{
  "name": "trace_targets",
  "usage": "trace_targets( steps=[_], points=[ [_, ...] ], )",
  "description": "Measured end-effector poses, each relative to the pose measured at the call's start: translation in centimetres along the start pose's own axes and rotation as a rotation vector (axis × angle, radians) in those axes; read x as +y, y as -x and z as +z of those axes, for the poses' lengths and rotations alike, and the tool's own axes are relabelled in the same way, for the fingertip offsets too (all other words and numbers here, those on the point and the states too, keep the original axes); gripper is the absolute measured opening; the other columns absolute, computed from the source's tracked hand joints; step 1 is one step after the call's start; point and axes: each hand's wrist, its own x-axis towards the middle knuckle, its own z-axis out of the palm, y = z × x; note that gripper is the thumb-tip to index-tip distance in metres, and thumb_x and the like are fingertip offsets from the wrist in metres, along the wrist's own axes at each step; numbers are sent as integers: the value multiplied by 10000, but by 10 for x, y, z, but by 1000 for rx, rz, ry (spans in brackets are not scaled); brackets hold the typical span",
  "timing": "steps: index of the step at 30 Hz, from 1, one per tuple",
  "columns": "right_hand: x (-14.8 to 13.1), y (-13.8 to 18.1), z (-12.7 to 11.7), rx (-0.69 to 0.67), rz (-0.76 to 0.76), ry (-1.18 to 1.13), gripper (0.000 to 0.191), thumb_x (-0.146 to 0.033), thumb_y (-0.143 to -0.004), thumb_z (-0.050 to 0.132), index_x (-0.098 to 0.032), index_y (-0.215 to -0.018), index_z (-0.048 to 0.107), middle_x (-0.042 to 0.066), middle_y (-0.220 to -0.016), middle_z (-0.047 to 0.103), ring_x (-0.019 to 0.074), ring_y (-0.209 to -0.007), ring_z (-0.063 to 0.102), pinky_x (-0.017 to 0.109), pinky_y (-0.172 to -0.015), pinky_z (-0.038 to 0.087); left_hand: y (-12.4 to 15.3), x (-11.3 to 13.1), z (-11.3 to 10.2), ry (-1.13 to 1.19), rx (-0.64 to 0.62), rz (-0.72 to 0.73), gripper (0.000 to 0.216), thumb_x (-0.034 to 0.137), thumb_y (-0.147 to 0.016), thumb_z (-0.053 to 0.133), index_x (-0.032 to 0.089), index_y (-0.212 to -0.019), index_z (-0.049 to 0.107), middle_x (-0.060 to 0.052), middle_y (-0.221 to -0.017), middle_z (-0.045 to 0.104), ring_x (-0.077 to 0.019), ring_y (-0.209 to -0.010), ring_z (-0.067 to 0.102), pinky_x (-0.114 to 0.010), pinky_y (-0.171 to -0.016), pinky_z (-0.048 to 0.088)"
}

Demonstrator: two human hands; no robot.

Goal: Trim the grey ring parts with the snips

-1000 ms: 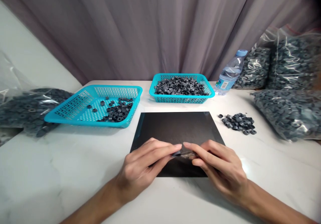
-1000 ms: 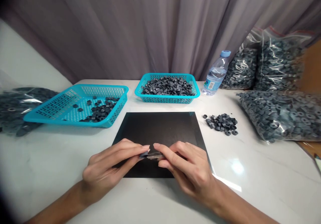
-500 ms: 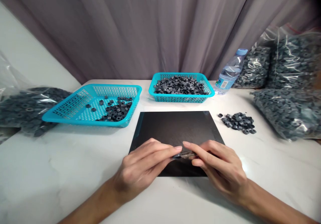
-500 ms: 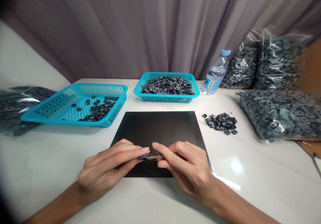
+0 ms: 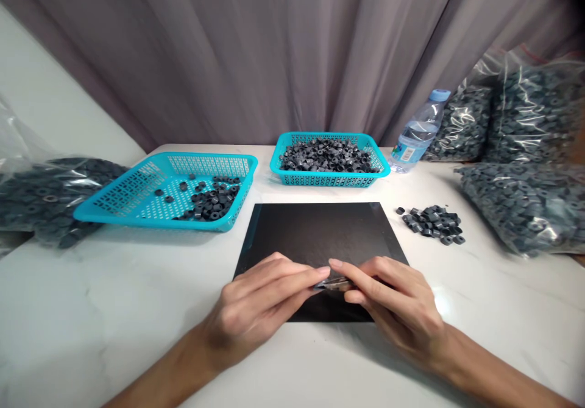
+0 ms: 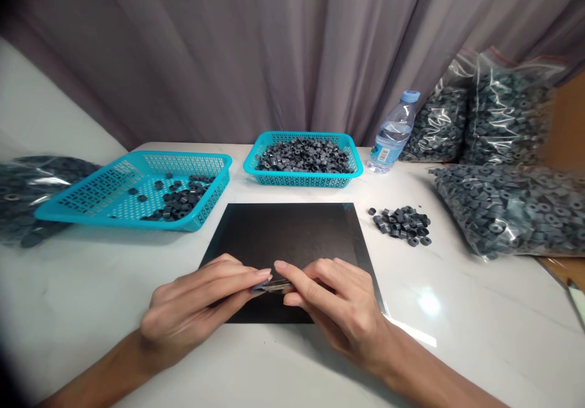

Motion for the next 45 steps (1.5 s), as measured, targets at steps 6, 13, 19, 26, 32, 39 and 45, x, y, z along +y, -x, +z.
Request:
trace_targets(
  steps=[6, 13, 19, 26, 32, 39, 45],
  points=[
    [1, 2, 0, -2, 1, 14, 368, -171, -1051, 533, -166, -1414, 594, 39, -828, 649, 129, -677, 575, 269, -598, 449, 3, -1, 0, -22, -17, -10, 406, 6, -928, 661, 152, -1306, 659, -85, -1028, 787, -191, -872, 747, -307, -803, 618],
    [1, 1, 0, 25, -7, 13, 393, -162, -1049, 532, -193, -1439, 576, 37, -828, 687, 129, -674, 610, 272, -584, 454, 1, 0, -2, -32, -17, -22, 434, 16, -935, 656, 190, -1333, 642, -68, -1005, 790, -185, -852, 749, -289, -779, 624],
    [5, 2, -2, 38, -2, 13, 412, -181, -1050, 536, -206, -1461, 562, 37, -840, 679, 133, -682, 619, 271, -604, 483, 1, -1, -2, -54, -4, -8, 397, 12, -931, 656, 166, -1296, 669, -66, -991, 788, -174, -839, 753, -276, -815, 617],
    [6, 4, 1, -19, -9, 21, 438, -191, -1056, 527, -222, -1493, 525, 32, -849, 689, 135, -705, 633, 273, -606, 466, 7, -2, -1, -55, -27, -33, 433, 24, -925, 665, 189, -1326, 657, -63, -1015, 790, -192, -861, 766, -307, -869, 624],
    [2, 1, 0, -3, -18, 2, 424, -189, -1059, 525, -202, -1483, 534, 37, -853, 693, 136, -700, 629, 279, -604, 457, 6, -1, -1, -33, -29, -19, 433, 15, -933, 651, 179, -1334, 646, -64, -1017, 785, -178, -869, 753, -288, -828, 625],
    [4, 1, 0, -20, -14, 12, 428, -199, -1063, 512, -214, -1490, 526, 33, -857, 707, 135, -693, 636, 281, -604, 463, 4, 0, -2, -42, -31, -24, 404, 36, -948, 642, 188, -1322, 650, -64, -1038, 792, -178, -878, 760, -286, -834, 632],
    [2, 0, -1, -12, -24, 25, 416, -187, -1066, 503, -211, -1479, 537, 29, -830, 702, 130, -655, 607, 280, -579, 438, 3, 0, 0, -22, -25, 0, 438, 9, -936, 653, 175, -1341, 634, -73, -1045, 786, -177, -891, 745, -289, -808, 624]
  ],
)
